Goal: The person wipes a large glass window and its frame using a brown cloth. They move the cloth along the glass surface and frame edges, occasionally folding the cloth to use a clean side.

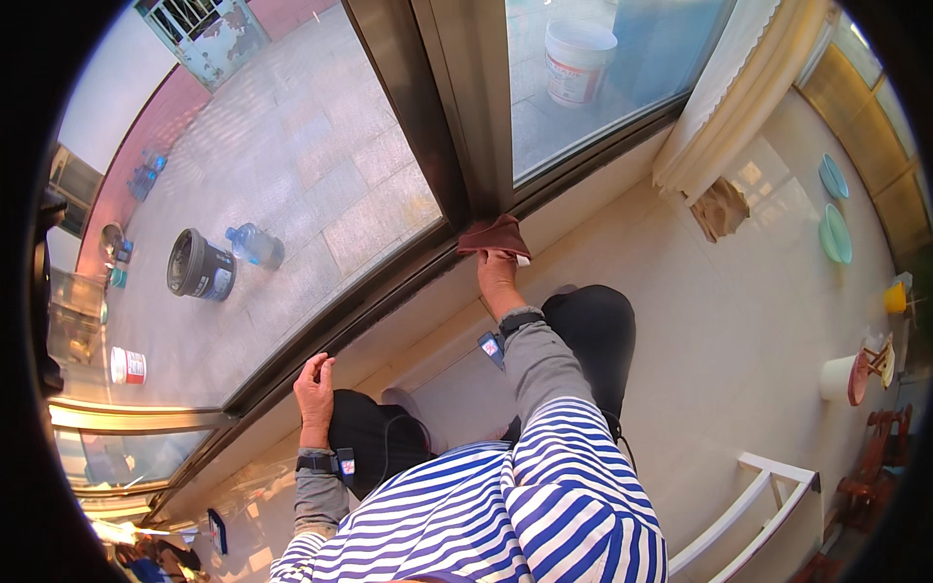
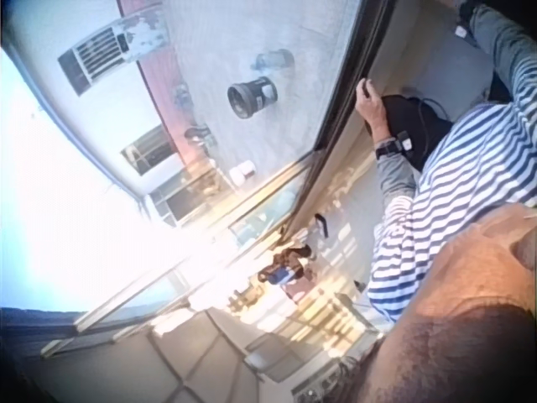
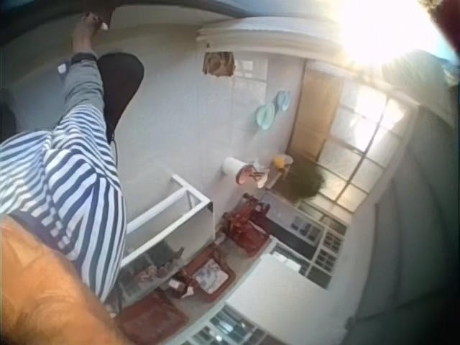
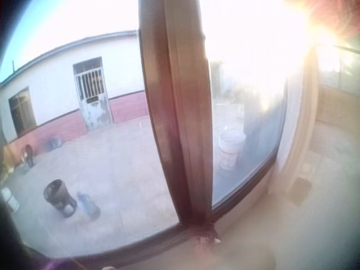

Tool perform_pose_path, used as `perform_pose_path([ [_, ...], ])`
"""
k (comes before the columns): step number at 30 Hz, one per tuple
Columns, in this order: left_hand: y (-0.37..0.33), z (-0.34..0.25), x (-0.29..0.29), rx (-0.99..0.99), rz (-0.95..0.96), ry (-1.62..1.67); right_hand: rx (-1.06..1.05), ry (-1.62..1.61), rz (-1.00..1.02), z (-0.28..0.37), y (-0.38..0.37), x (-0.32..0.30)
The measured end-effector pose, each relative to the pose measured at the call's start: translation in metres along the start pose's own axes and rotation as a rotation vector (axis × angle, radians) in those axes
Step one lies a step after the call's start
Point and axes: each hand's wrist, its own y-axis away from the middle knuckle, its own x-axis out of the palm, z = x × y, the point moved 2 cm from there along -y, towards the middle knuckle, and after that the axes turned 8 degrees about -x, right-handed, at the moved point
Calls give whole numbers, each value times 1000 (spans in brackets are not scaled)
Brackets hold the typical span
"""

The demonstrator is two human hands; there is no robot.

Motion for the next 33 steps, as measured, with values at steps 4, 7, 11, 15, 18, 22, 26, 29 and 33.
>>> perform_pose_path([
  [4,-2,3,1,15,-21,10,-74,-156,-175,75,-43,-62],
  [7,-2,0,1,7,-20,12,-332,-258,-491,160,-103,-119],
  [11,5,-13,-8,96,-24,-14,-585,-294,-597,236,-177,-187],
  [15,25,-19,-34,406,4,-453,-636,-206,-648,246,-203,-202],
  [18,33,-6,-41,312,40,-482,-582,-229,-629,220,-187,-183],
  [22,31,8,-34,168,-13,-485,-432,-224,-526,166,-152,-146],
  [26,25,6,-28,47,10,-458,-171,-218,-435,94,-120,-106],
  [29,20,-1,-22,136,14,-511,133,-249,-446,45,-102,-77],
  [33,14,-3,-17,82,5,-527,60,-227,-434,22,-94,-59],
])
